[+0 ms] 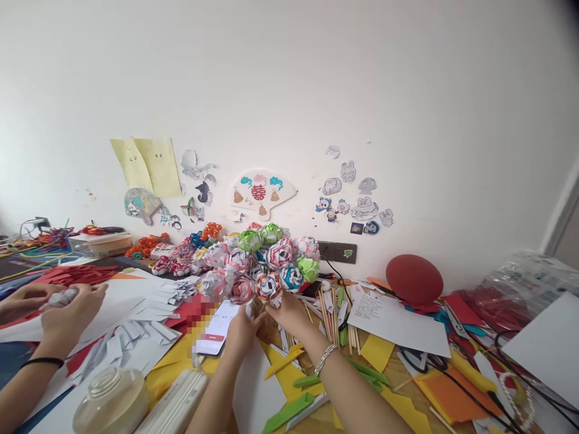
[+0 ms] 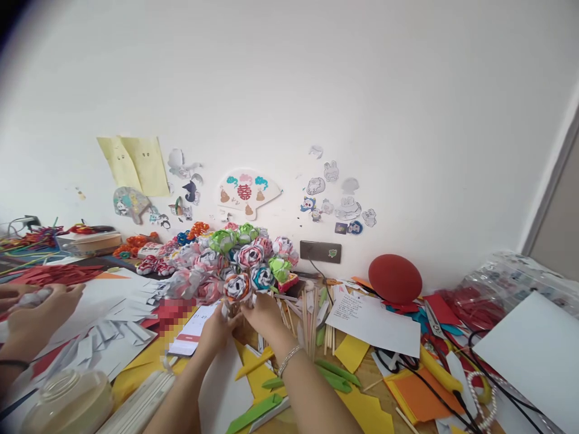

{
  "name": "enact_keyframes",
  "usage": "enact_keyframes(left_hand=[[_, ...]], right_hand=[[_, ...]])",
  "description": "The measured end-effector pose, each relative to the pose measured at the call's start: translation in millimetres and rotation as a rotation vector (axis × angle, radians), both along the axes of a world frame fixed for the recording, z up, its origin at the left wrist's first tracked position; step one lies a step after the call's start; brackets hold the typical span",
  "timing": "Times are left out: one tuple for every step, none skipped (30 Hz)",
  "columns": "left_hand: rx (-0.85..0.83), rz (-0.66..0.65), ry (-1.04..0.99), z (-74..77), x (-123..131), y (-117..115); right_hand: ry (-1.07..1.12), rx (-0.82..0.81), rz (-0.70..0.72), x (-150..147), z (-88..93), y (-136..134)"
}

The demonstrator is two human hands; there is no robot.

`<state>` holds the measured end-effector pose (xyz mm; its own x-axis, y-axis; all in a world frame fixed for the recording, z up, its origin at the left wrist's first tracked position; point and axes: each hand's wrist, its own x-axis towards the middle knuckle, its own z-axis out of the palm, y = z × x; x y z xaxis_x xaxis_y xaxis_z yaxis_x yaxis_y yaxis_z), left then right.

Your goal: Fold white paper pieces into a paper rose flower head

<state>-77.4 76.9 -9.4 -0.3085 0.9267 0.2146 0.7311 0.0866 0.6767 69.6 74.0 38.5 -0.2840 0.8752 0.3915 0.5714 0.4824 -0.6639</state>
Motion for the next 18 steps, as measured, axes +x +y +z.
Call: enact_keyframes(left_hand=[[0.013, -0.005, -0.003, -0.7, 2, 1], [0.023, -0.008, -0.006, -1.6, 4, 1], [0.029, -0.009, -0.009, -2.6, 5, 2], [0.032, -0.006, -0.012, -3.8, 5, 2], [0.034, -0.002, -0.014, -4.9, 6, 3], [0.035, 0.000, -0.016, -6.0, 6, 2], [0.039, 0.000, -0.018, -6.9, 6, 2], [0.046, -0.002, -0.022, -7.4, 7, 1], [0.053, -0.006, -0.026, -7.6, 7, 1], [0.060, -0.010, -0.032, -7.4, 7, 0], [0.064, -0.013, -0.039, -6.7, 8, -1], [0.065, -0.014, -0.046, -5.8, 8, -2], [0.062, -0.014, -0.053, -4.5, 8, -3], [0.056, -0.013, -0.058, -3.3, 8, -4], [0.049, -0.013, -0.061, -2.1, 7, -5], [0.042, -0.014, -0.063, -1.1, 7, -6], [0.036, -0.015, -0.062, -0.4, 6, -6], [0.030, -0.016, -0.060, -0.1, 5, -6]], right_hand=[[0.001, 0.004, -0.006, 0, -0.2, 1], [0.002, 0.008, -0.012, -1, -1.2, 1], [0.005, 0.011, -0.018, -2, -3.0, 2], [0.009, 0.012, -0.023, -4, -5.7, 2], [0.015, 0.009, -0.029, -5, -9.2, 2], [0.024, 0.004, -0.037, -6, -13.2, 1], [0.035, -0.006, -0.046, -6, -17.4, 1], [0.048, -0.018, -0.053, -6, -21.6, 1], [0.063, -0.030, -0.057, -6, -25.4, 1], [0.079, -0.039, -0.053, -5, -28.7, 1], [0.095, -0.045, -0.042, -5, -31.4, 1], [0.113, -0.048, -0.027, -4, -33.4, 2], [0.132, -0.049, -0.009, -4, -35.0, 2], [0.151, -0.051, 0.008, -4, -36.2, 3], [0.170, -0.054, 0.020, -5, -37.2, 3], [0.189, -0.056, 0.028, -5, -38.1, 4], [0.207, -0.059, 0.033, -5, -38.9, 5], [0.222, -0.063, 0.037, -4, -39.6, 6]])
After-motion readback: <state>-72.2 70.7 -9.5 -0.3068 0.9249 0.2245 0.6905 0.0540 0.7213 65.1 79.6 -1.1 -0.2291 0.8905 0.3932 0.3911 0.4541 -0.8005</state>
